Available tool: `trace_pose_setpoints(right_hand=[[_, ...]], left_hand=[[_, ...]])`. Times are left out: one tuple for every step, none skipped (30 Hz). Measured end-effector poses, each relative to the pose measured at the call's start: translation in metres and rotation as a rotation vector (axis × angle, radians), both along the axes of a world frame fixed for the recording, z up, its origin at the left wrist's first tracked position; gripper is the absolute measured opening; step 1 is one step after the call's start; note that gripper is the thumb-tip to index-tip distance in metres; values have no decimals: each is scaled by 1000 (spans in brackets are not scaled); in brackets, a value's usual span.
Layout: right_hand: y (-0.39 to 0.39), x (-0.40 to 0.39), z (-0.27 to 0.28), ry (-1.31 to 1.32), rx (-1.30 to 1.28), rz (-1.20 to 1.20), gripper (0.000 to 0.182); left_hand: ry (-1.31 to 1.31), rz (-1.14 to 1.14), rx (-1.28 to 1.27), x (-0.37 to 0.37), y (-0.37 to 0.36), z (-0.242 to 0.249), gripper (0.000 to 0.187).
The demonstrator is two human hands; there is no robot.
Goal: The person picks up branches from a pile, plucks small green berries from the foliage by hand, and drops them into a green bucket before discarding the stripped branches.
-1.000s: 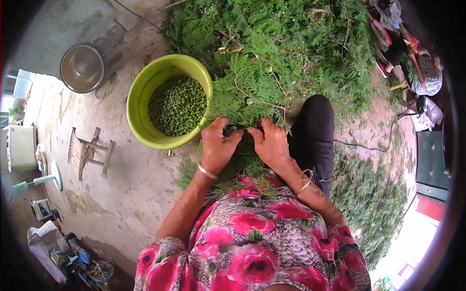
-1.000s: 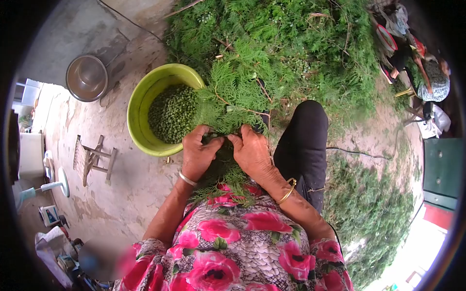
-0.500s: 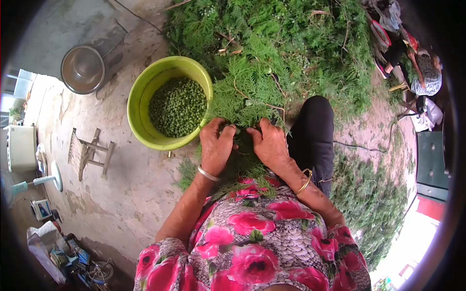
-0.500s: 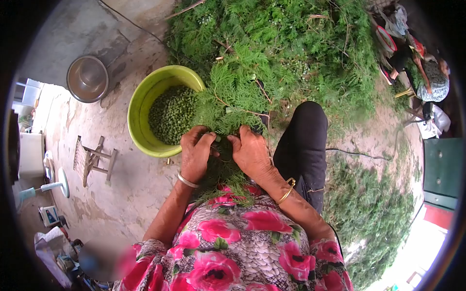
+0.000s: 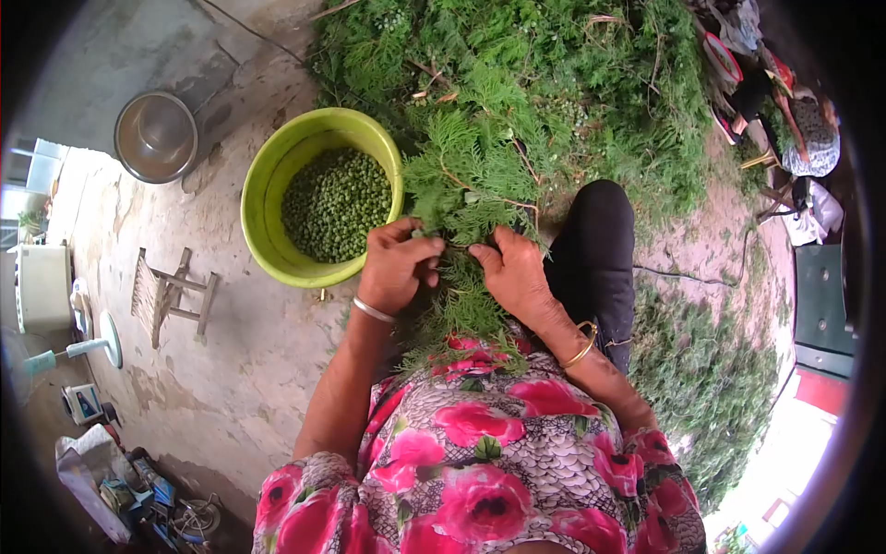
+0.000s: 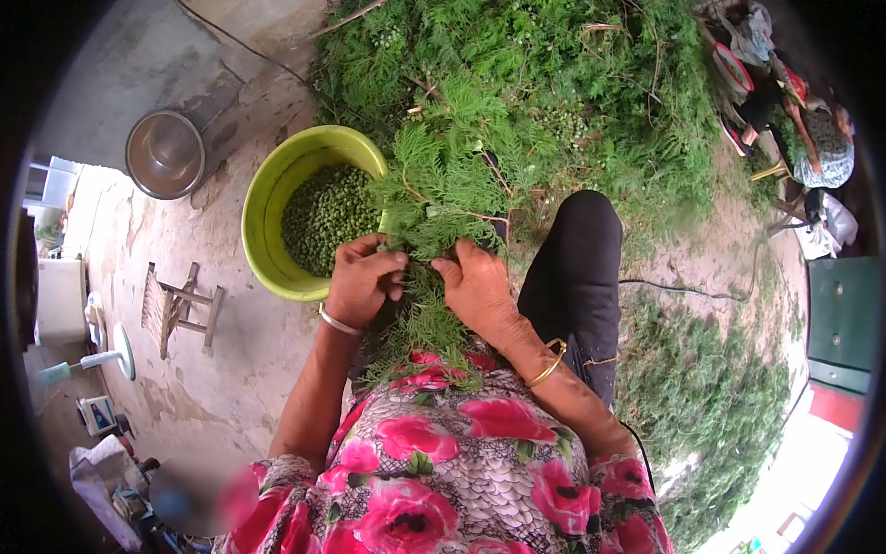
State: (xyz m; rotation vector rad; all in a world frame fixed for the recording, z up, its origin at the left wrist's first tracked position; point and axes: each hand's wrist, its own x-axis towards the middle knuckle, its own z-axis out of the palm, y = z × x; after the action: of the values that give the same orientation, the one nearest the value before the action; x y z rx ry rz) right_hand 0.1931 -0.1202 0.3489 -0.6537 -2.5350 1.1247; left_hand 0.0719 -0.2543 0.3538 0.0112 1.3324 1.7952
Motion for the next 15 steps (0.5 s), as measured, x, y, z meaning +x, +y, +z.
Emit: trace_pose_setpoints(right_hand=[[1,-1,-1,1,10,-11,24],[1,-1,0,4,11,-12,24],[1,0,1,-1,-11,-9,25],[1,1,1,-7,-34,-7,26],[0,2,1,-10,-35,-11,26],[0,1,0,-14,-9,-16,27],[-1,0,0,-16,17,-19,27],[-2,0,-1,-16,15,-15,27],[-2,-1,-1,-1,19,-20,27],[-2,-1,-1,15,24,-26,27],[-2,-1,0,16,26,-25,27],[-2,-1,0,5,15,-28,27],[-3,-1,1,-7,3,-32,27],[-3,-1,1,-7,2,-34,27],[-4,0,1,-4,4,-39,27]], left_hand=[[-117,63,100,-5,-3,-5,19],[-114,62,101,-7,-7,-7,19],[-182,87,124,-6,-10,-6,19],[-251,110,145,-4,-12,-5,20],[-230,101,128,-2,-14,-2,23],[-233,101,127,1,-13,-1,23],[-99,100,48,4,-12,-2,19],[36,100,-30,6,-11,-1,14],[37,103,-30,8,-12,0,14],[341,-42,-244,10,-12,1,13],[643,-190,-459,12,-11,2,14],[644,-189,-459,14,-8,5,14],[899,-162,-487,17,-3,9,17],[1155,-133,-510,19,0,11,20],[1170,-136,-494,19,0,3,19]])
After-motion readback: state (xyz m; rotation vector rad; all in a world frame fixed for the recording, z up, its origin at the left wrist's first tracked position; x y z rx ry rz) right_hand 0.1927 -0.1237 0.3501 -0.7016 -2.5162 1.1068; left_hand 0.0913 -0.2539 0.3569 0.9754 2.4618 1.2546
